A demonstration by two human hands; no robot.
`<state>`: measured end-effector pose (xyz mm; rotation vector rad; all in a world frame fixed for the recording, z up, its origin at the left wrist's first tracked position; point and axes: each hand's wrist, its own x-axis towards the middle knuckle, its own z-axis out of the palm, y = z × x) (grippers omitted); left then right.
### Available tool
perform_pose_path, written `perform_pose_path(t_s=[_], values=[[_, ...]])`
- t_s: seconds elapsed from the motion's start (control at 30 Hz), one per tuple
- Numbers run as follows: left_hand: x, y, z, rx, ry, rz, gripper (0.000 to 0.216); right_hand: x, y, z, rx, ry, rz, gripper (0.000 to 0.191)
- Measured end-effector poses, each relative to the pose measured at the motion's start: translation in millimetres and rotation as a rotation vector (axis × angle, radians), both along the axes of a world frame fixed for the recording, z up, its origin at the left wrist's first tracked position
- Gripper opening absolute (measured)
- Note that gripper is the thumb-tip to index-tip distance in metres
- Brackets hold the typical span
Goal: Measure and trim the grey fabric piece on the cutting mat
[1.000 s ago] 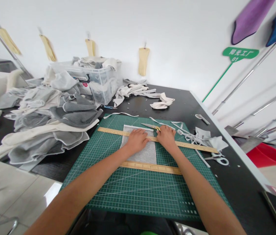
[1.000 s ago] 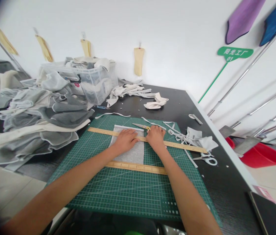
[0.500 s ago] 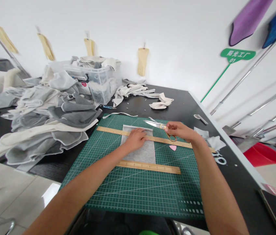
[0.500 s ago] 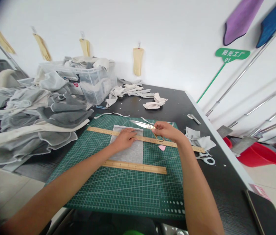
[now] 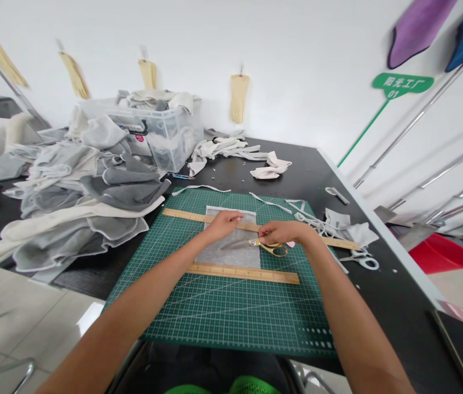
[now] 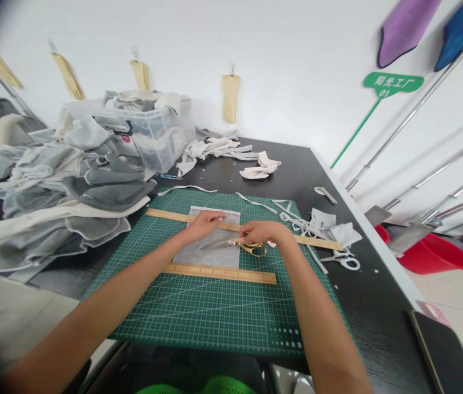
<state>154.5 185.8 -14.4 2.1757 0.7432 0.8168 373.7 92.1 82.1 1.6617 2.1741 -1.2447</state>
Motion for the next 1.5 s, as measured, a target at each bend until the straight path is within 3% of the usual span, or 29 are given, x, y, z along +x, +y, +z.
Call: perform_pose_path(t_s=[0.17,0.37,0.53,0.67,1.13,1.27,1.37,1.5], values=[[-1,-4,7.0,-0.012,0.035,-0.073,0.033,-15,4,-8.6,0.062,-0.146,-0.059,0.019],[-2,-4,11.8,0.021,0.101,-0.125,0.029,-28,-8,2.3,0.174,-0.347,-0.122,0.012],[-2,-5,13.2,0.087,0.141,-0.161,0.019,-48,-21,9.3,0.263,-0.500,-0.148,0.032],[-5,-6,12.8,0.137,0.169,-0.168,0.017,-63,-23,7.7,0.275,-0.577,-0.143,0.033],[-8,-11,13.2,0.194,0.213,-0.156,0.020,-63,-20,8.3,0.184,-0.472,-0.016,0.006],[-7,-11,13.7,0.196,0.212,-0.149,0.021,-48,-19,14.0,0.179,-0.417,-0.037,0.004],[-7,-13,15.9,0.197,0.210,-0.154,0.020,-17,-20,26.4,0.170,-0.398,-0.081,0.006],[-8,-14,15.1,0.227,0.208,-0.151,0.020,39,-24,35.3,0.421,-0.661,-0.394,0.018]])
